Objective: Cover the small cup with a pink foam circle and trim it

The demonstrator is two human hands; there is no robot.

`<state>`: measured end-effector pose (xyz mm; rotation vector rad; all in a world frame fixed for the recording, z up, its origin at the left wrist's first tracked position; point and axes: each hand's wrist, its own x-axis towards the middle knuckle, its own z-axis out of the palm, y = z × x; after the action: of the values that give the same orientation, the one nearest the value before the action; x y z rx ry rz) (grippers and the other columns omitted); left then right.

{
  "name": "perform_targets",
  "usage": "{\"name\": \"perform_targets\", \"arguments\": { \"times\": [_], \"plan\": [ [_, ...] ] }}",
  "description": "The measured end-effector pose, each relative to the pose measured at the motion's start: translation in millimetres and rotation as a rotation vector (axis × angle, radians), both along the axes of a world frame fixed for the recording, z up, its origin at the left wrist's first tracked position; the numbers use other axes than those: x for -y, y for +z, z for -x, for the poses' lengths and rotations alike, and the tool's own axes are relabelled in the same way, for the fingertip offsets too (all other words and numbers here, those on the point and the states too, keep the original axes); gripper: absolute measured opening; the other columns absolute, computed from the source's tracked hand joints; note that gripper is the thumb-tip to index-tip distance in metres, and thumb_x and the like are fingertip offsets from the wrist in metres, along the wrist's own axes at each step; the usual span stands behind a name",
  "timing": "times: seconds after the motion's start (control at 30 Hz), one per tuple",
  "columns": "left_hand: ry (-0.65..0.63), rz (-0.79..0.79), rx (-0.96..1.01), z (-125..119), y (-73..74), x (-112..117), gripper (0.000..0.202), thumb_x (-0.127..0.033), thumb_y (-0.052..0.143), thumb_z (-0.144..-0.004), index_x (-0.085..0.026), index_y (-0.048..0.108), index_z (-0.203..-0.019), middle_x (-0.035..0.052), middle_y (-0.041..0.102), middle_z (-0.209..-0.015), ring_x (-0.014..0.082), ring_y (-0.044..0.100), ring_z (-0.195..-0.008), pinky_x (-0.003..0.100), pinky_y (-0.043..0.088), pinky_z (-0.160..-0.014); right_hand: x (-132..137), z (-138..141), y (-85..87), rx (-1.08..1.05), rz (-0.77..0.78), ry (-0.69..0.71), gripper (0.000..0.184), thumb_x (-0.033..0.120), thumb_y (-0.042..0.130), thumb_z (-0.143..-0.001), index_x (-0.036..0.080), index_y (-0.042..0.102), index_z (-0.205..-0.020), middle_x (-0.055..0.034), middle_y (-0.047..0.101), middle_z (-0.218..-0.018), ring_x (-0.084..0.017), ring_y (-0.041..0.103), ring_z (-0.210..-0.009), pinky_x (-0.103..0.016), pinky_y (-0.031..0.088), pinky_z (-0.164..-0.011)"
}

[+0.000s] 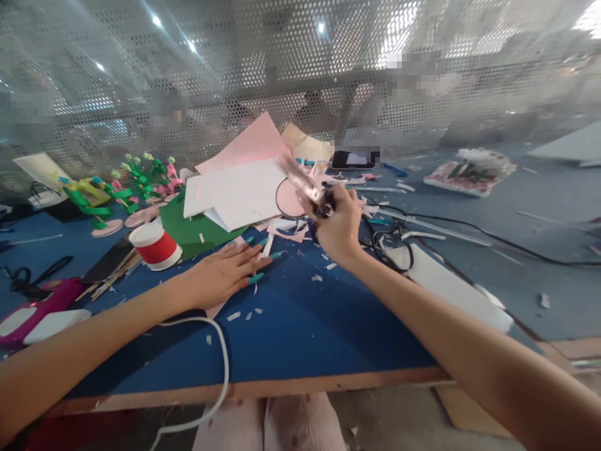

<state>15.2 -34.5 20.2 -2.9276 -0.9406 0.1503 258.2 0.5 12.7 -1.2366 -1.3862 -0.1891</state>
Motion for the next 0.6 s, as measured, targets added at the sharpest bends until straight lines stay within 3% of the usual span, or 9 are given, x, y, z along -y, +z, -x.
{"name": "perform_targets", "arguments": {
  "times": [0.17,0.27,0.37,0.43,0.5,0.6],
  "plan": [
    [0.272,-0.030,-0.008,6,-0.3,-17,0.053,-0.029,0.028,-0.093,-0.013,0.020,-0.144,0.0172,0.035,-0.146,0.0314,0.031,-0.136,0.054,0.026,-0.107,10,10,-3.4,0.308,-0.049,-0.031,0.009,0.023,0.055,-0.063,0.022,0.046,-0.066,-0.0020,0.050,-0.068,-0.021,0.051,-0.077,-0.037,0.040,-0.068],
    [0.358,-0.037,0.053,10,-5.9,-27,0.050,-0.024,0.033,-0.092,-0.011,0.031,-0.140,0.0181,0.040,-0.143,0.0339,0.032,-0.135,0.061,0.022,-0.106,14,16,-3.4,0.241,0.025,0.043,0.010,0.022,0.055,-0.062,0.022,0.046,-0.067,-0.0013,0.051,-0.065,-0.018,0.049,-0.068,-0.033,0.039,-0.062],
    [0.343,-0.164,0.360,11,-11.8,-27,0.050,-0.023,0.040,-0.089,-0.013,0.035,-0.138,0.0185,0.042,-0.142,0.0346,0.032,-0.134,0.060,0.023,-0.106,15,19,0.0,0.050,0.149,0.160,0.025,0.032,0.064,-0.065,0.022,0.041,-0.064,0.0025,0.044,-0.056,-0.012,0.040,-0.054,-0.027,0.035,-0.052],
    [0.296,-0.157,0.618,9,-14.7,-20,0.052,-0.029,0.047,-0.086,-0.012,0.039,-0.135,0.0201,0.046,-0.137,0.0344,0.036,-0.130,0.056,0.027,-0.106,16,20,2.3,-0.040,0.178,0.224,0.036,0.041,0.068,-0.065,0.022,0.038,-0.061,0.0041,0.039,-0.054,-0.010,0.035,-0.052,-0.026,0.032,-0.050],
    [0.224,-0.017,0.899,4,-17.3,-12,0.057,-0.034,0.052,-0.084,-0.014,0.037,-0.135,0.0196,0.048,-0.134,0.0309,0.042,-0.126,0.053,0.031,-0.106,18,22,3.2,-0.055,0.188,0.303,0.039,0.047,0.069,-0.064,0.022,0.038,-0.061,0.0043,0.039,-0.055,-0.010,0.035,-0.054,-0.025,0.032,-0.050],
    [0.173,0.476,1.235,-5,-21.8,-4,0.075,-0.035,0.062,-0.077,-0.022,0.024,-0.141,0.0167,0.046,-0.136,0.0250,0.054,-0.116,0.044,0.045,-0.097,21,26,1.2,0.021,0.254,0.433,0.037,0.048,0.069,-0.062,0.021,0.044,-0.064,0.0035,0.044,-0.057,-0.010,0.039,-0.055,-0.024,0.032,-0.050]
  ]
}}
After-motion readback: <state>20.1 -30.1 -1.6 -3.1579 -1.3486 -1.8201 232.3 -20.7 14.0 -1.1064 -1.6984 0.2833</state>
